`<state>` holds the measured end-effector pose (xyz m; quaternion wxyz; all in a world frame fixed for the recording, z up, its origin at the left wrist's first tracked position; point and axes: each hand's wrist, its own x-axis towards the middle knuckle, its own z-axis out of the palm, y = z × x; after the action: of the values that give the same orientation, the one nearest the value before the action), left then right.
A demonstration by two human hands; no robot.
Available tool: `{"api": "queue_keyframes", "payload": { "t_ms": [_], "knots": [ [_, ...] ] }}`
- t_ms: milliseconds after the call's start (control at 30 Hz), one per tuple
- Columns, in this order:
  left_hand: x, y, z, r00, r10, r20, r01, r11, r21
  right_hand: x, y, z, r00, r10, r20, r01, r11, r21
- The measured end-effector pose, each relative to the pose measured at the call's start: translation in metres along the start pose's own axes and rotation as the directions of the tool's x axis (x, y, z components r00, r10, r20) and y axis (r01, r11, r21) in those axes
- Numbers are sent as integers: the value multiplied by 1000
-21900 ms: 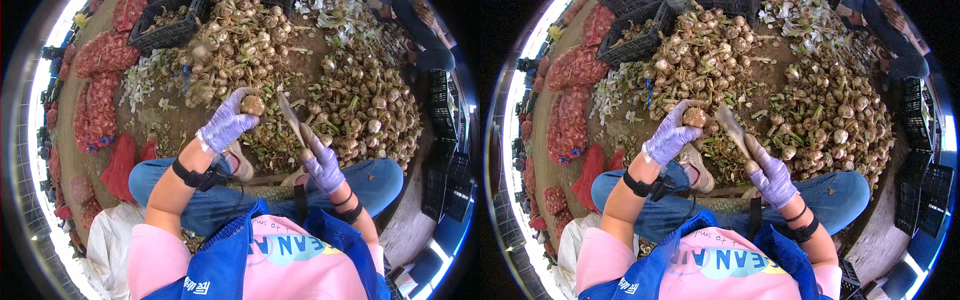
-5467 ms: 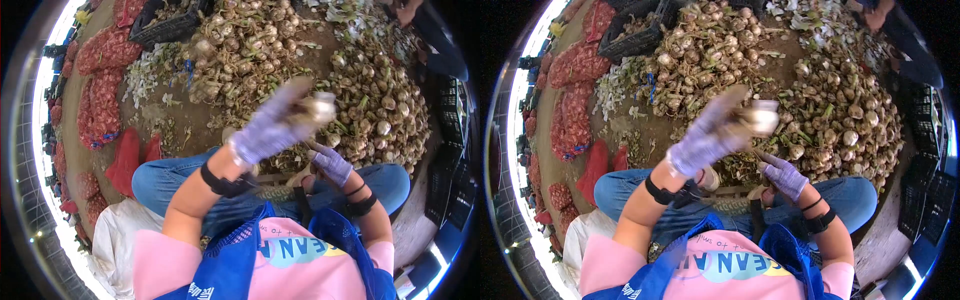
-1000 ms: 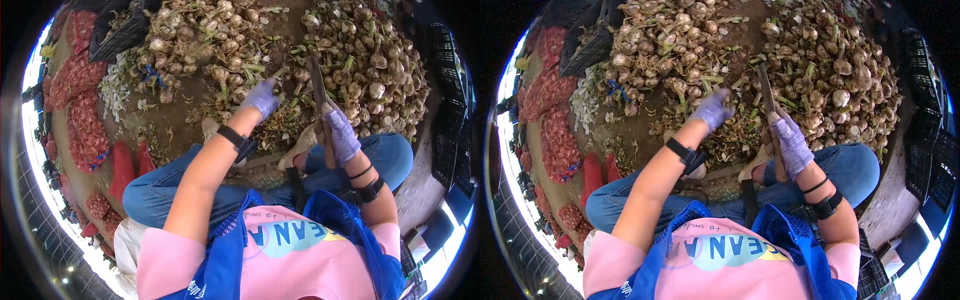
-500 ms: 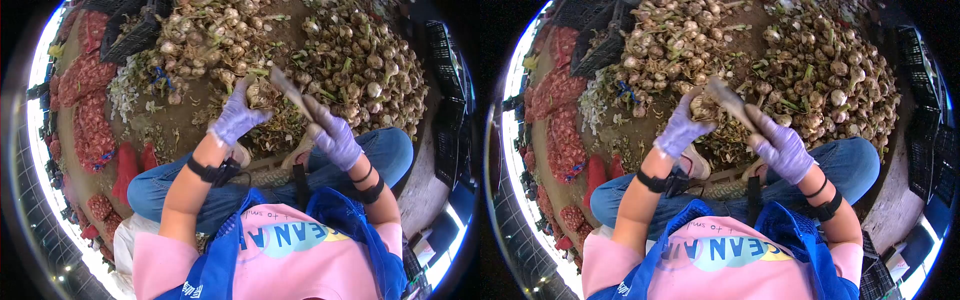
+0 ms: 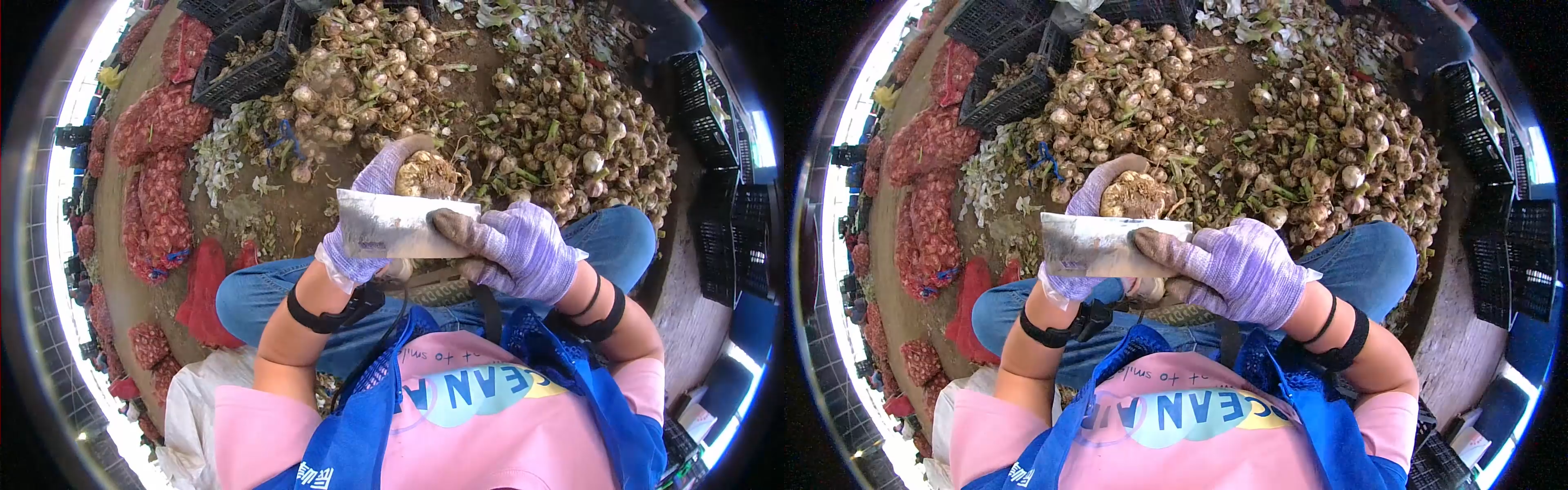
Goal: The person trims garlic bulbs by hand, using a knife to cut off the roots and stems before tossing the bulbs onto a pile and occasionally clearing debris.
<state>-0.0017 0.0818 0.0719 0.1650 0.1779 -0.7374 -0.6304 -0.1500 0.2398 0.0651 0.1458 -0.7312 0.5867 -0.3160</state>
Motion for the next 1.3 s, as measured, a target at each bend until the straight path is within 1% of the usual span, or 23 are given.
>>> {"api": "queue_keyframes", "payload": {
  "t_ms": [133, 233, 300, 400, 467, 500, 567, 633, 700, 733, 767, 800, 867, 900, 967, 1000, 1033, 1100, 1167, 1200, 1233, 1267, 1300],
  "knots": [
    [-5, -3, -3, 993, 117, -22, -109, 967, 233, -1, -2, 0, 999, -31, 16, 32, 999, -42],
    [-10, -9, 3, 961, 269, -65, -230, 908, 351, -3, 4, 1, 998, -51, -21, 50, 997, -52],
    [-14, -25, 8, 979, 175, -101, -140, 947, 288, -12, 18, 15, 996, -58, -69, 55, 997, -50],
    [-12, -39, 13, 978, 193, -82, -170, 958, 232, -20, 29, 25, 994, -69, -89, 67, 997, -29],
    [-12, -42, 14, 963, 263, -58, -242, 938, 247, -23, 35, 33, 993, -72, -89, 68, 997, -44],
    [-10, -45, 15, 923, 382, -54, -320, 837, 445, -26, 41, 35, 996, -62, -72, 56, 995, -84],
    [-22, -20, 12, 901, 428, -76, -351, 820, 453, -46, 96, 53, 937, 186, -295, -164, 982, 97],
    [-30, 2, -5, 906, 420, -42, -364, 827, 428, -38, 116, 52, 792, 483, -373, -372, 867, 332],
    [-14, -12, -8, 942, 327, -70, -277, 880, 386, -41, 99, 37, 790, 575, -211, -519, 811, 270],
    [-15, -21, -5, 965, 258, -53, -224, 911, 346, -21, 68, 20, 640, 764, 88, -705, 537, 463],
    [-11, -26, -7, 972, 231, -33, -207, 918, 338, -18, 73, 20, 749, 663, 1, -590, 665, 458],
    [-6, -23, -10, 959, 283, 29, -276, 900, 336, -15, 70, 20, 833, 549, -64, -470, 764, 442],
    [3, -25, -23, 886, 408, 220, -461, 823, 332, -13, 61, 5, 837, 539, 93, -501, 689, 524],
    [5, -24, -25, 888, 390, 244, -447, 856, 260, -13, 55, -3, 834, 528, 157, -520, 659, 544],
    [10, -32, -37, 831, 372, 414, -505, 817, 279, -18, 46, -13, 827, 492, 273, -543, 573, 614],
    [12, -35, -40, 793, 356, 494, -532, 799, 280, -18, 41, -16, 829, 480, 288, -540, 551, 636],
    [12, -36, -36, 800, 361, 479, -538, 785, 307, -17, 35, -19, 831, 468, 301, -536, 530, 657],
    [16, -37, -33, 735, 365, 572, -614, 717, 331, -15, 34, -13, 853, 426, 301, -501, 509, 700],
    [23, -34, -31, 660, 346, 667, -690, 631, 356, -9, 32, -10, 868, 383, 317, -491, 566, 662],
    [23, -31, -31, 674, 344, 654, -686, 622, 379, -6, 32, -10, 875, 359, 326, -484, 592, 645],
    [22, -28, -33, 688, 340, 641, -679, 614, 403, -3, 34, -13, 835, 369, 408, -550, 560, 619],
    [20, -27, -36, 701, 333, 631, -671, 609, 424, -7, 47, -4, 801, 430, 416, -598, 542, 591],
    [20, -27, -49, 735, 358, 576, -653, 601, 460, -27, 74, 20, 694, 559, 454, -718, 488, 497]
  ]
}}
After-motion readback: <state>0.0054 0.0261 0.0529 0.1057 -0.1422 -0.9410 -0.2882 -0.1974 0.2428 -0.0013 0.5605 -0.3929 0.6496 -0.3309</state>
